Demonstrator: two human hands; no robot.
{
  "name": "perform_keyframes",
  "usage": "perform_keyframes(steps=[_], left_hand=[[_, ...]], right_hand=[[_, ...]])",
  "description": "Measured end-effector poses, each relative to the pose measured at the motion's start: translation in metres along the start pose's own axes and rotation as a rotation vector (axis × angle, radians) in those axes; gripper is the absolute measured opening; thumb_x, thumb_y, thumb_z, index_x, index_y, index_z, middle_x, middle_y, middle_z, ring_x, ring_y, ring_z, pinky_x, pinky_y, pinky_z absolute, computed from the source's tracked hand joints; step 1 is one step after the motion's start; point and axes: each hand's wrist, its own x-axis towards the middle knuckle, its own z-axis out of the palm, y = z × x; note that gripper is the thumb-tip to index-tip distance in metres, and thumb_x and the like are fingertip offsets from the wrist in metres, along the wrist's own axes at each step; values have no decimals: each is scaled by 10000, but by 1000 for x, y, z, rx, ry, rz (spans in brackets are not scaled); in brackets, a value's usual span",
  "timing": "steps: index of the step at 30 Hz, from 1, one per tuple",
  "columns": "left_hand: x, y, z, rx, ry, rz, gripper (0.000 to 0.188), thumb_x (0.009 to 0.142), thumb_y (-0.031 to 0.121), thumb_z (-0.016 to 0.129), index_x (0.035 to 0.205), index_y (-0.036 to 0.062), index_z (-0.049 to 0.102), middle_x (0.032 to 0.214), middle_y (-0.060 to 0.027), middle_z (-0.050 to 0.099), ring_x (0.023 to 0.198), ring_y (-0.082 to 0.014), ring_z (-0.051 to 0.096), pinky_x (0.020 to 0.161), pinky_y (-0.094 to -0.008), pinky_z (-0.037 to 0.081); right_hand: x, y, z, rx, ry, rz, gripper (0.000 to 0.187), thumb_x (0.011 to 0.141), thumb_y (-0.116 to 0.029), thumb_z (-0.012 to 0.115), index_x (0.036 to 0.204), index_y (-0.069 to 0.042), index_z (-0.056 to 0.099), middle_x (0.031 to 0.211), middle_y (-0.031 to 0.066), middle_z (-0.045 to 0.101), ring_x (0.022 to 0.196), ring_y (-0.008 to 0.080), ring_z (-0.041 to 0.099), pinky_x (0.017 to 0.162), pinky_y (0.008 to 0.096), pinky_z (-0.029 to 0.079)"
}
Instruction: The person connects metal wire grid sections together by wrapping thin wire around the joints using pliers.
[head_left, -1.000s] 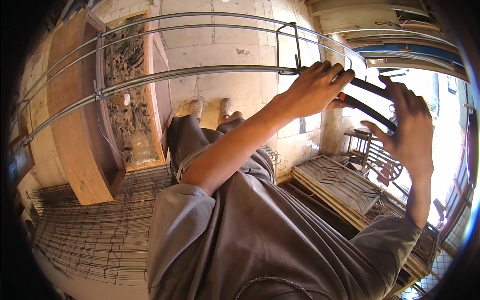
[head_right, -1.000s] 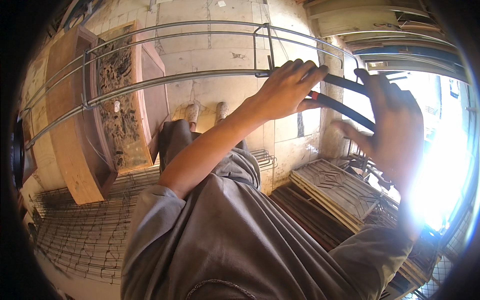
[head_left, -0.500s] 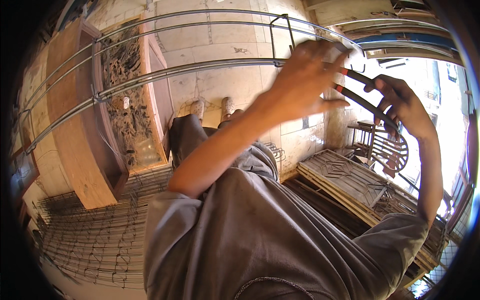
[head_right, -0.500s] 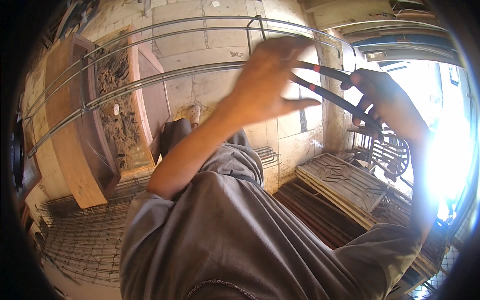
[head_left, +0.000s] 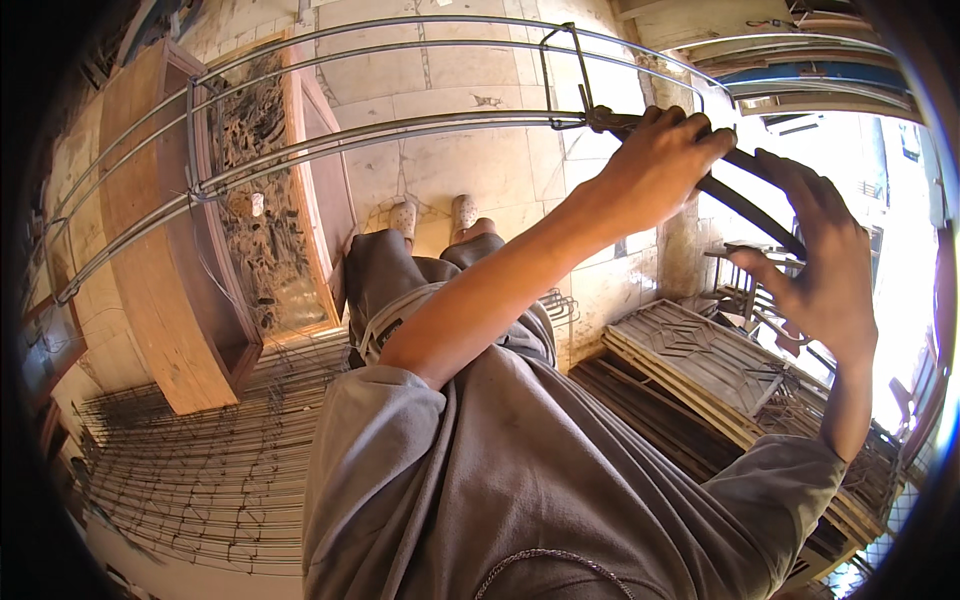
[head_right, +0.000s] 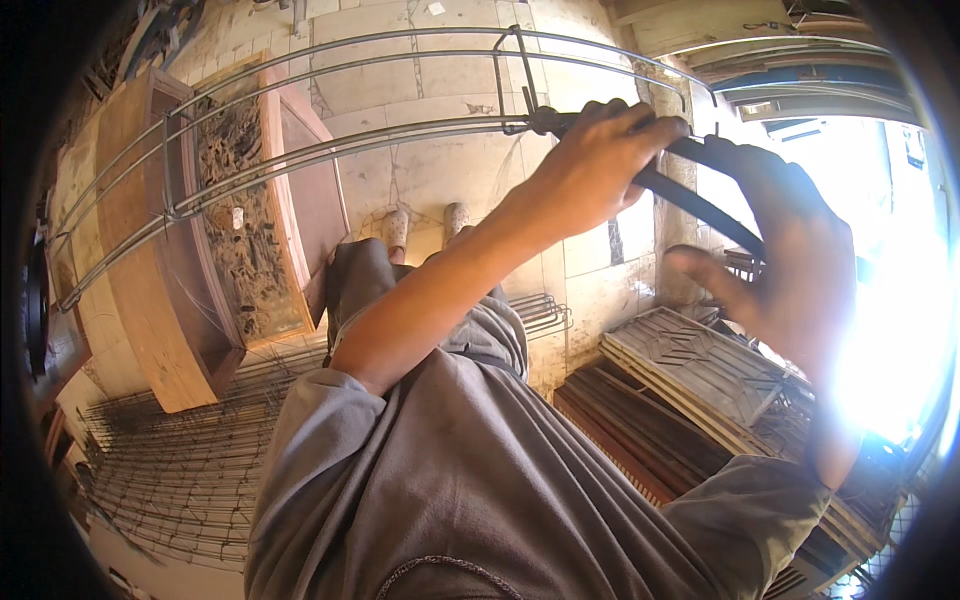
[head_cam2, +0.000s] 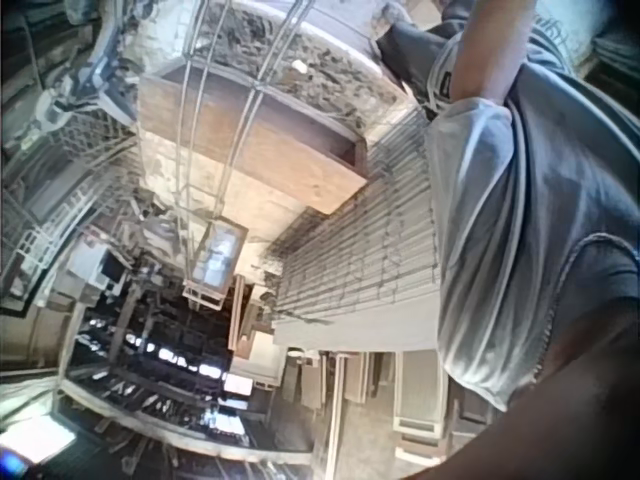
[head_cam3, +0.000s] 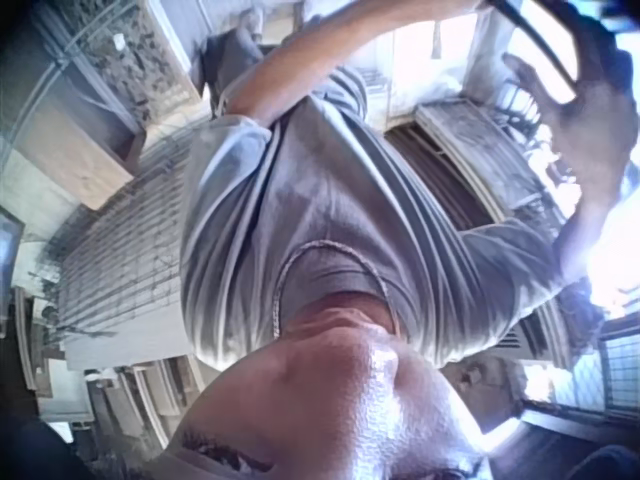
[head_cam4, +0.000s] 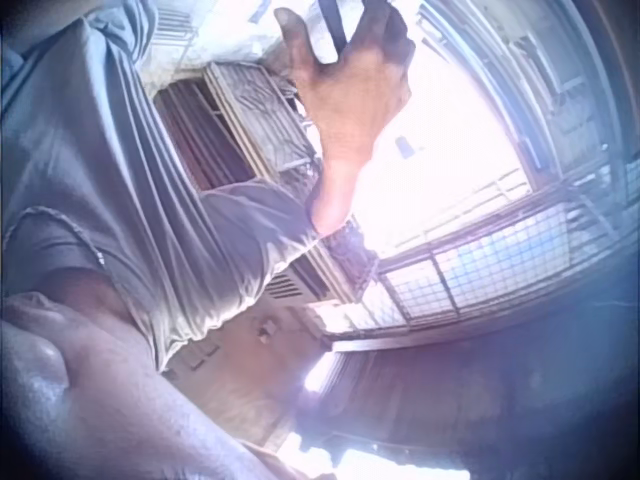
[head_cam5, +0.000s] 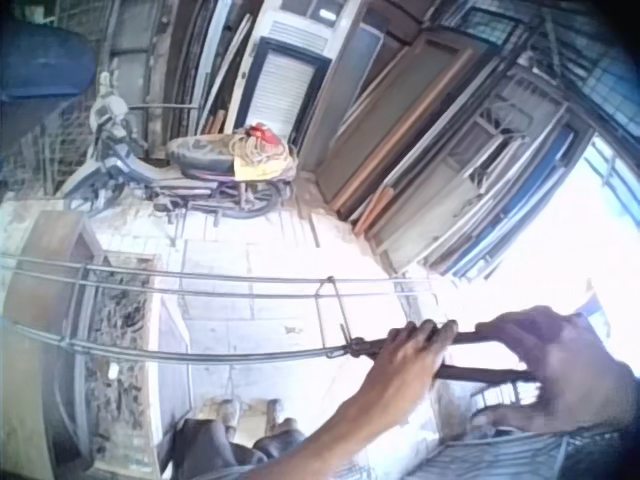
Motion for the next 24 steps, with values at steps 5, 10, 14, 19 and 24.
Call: perform_keyframes(steps=[5,10,14,19,24], left_hand=[[-3,1,-2,-78,50,17,526,671,-49,700,1175,74,610,1113,-134,623,1042,-347,595,915,-426,493],[-35,3,-33,339,215,31,652,704,311,813,1295,180,570,1404,-54,431,1284,-327,393,1043,-485,360],[-64,-19,-56,612,170,-131,565,817,314,728,1315,137,527,1272,-111,509,1174,-323,474,976,-467,406],[-33,-34,-78,714,-32,-135,314,882,238,649,1160,108,578,954,-113,663,845,-308,647,825,-426,494],[-2,-23,-94,749,-400,-220,208,912,280,596,935,81,650,802,-98,680,776,-313,651,758,-413,520]], right_hand=[[-4,-11,13,-325,-5,9,510,850,-237,699,1326,-138,544,1103,143,630,912,335,648,748,449,534],[-7,8,31,234,5,96,297,898,-208,662,1152,-56,639,744,132,653,632,311,648,596,395,494],[-4,13,37,569,-128,285,261,969,-222,571,1110,-18,652,656,118,634,560,226,614,544,344,466],[-10,39,46,897,-374,464,311,1018,-285,500,1125,-29,640,603,44,593,416,100,526,412,250,416],[-13,67,65,1113,-556,418,333,1027,-301,480,1096,-10,626,643,66,635,430,104,541,407,241,414]])
